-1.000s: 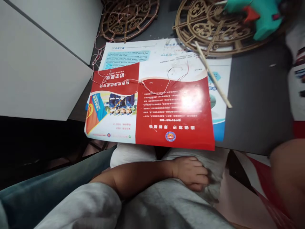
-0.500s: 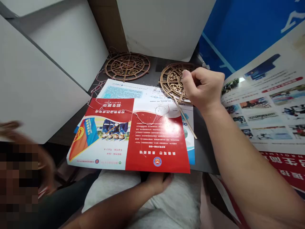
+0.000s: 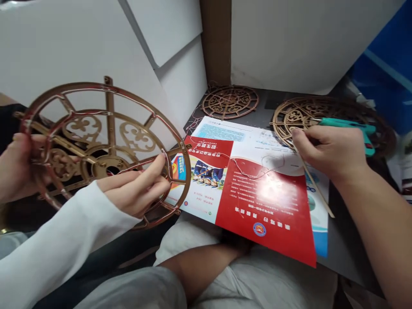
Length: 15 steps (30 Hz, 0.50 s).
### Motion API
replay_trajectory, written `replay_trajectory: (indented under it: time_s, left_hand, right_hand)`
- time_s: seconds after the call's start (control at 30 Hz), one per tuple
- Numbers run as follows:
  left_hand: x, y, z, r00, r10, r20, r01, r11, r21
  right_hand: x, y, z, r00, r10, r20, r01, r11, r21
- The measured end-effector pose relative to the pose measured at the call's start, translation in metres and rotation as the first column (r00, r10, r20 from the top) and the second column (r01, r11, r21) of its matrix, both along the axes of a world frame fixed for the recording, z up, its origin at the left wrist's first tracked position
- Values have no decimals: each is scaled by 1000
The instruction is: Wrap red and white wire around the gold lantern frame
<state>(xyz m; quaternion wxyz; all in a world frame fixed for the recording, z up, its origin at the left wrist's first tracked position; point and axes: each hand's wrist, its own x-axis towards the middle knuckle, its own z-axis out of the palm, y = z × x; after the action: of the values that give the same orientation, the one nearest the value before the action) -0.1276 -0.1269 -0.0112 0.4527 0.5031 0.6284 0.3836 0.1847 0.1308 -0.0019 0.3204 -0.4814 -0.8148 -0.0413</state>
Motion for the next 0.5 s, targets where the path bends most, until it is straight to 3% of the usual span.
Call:
replay_trajectory:
  time_s: [0.13,0.27,0.37,0.5]
  left_hand:
    - [21,10,23,979,152,139,-152,988,-7]
    - [40,26,47,877,303,373,-296,952,-77]
    - [35,29,69,774,389,499,-376,917,-132]
    - [17,21,93,655,466,594,-464,869,-171]
  right_hand:
    - [1,0,3,998,-56,19,57,997,-46]
    - [3,-2,7,997,-68,33,68,998,-4]
    - [0,-6,8,999,32,-2,-31,989,142]
    - [-7,-9,2,979,194,67,-205,935,290]
